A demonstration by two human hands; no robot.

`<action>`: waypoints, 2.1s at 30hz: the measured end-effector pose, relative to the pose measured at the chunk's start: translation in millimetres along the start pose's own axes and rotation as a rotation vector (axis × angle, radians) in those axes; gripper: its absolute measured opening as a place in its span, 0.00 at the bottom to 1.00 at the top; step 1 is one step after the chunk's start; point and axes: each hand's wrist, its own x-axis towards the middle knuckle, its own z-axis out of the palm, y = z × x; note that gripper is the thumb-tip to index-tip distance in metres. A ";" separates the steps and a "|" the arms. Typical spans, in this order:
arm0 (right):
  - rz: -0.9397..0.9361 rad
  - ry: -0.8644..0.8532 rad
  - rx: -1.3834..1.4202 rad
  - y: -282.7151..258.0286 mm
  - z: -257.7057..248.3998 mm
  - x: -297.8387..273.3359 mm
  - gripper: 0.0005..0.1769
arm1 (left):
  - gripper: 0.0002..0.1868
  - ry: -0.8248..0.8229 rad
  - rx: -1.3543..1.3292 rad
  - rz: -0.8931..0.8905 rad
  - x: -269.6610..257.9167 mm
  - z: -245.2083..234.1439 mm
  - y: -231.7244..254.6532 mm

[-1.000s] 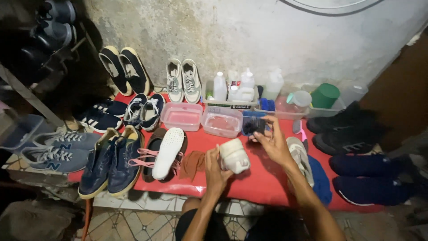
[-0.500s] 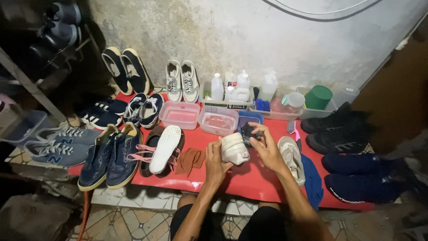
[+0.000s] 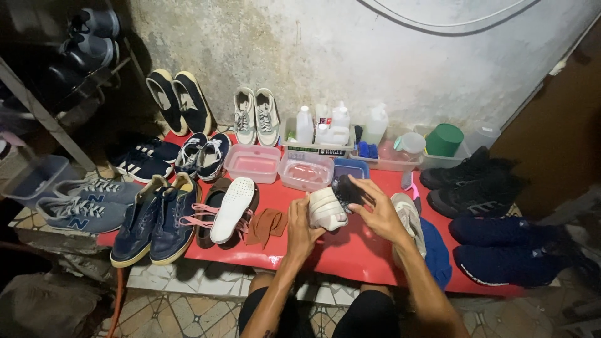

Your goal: The person scrubs a white sneaker with a brush and a cleaning solution on a red table. They wipe the shoe with a cloth and continue scrubbing the sole and upper parts of the shoe.

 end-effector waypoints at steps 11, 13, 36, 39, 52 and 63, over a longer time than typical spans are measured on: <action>-0.163 0.049 -0.405 -9.4 1.4 -3.9 0.27 | 0.51 -0.138 -0.118 -0.069 8.5 -18.0 14.0; -0.156 0.056 -0.374 -0.4 6.2 -4.9 0.29 | 0.50 -0.143 -0.121 -0.073 7.7 -17.8 16.8; -0.289 0.281 -0.616 -24.1 51.3 -15.0 0.30 | 0.42 0.001 -0.079 -0.020 1.2 -1.8 36.1; -0.276 0.398 -0.613 -14.6 51.0 -15.9 0.31 | 0.43 0.017 -0.090 -0.058 1.2 0.9 35.6; -0.415 0.253 -0.715 -4.6 58.0 -19.7 0.32 | 0.33 0.055 -0.110 -0.035 2.5 8.3 39.0; -0.377 0.598 -0.703 -8.1 57.3 -15.0 0.28 | 0.43 0.061 -0.090 -0.082 0.0 15.4 32.1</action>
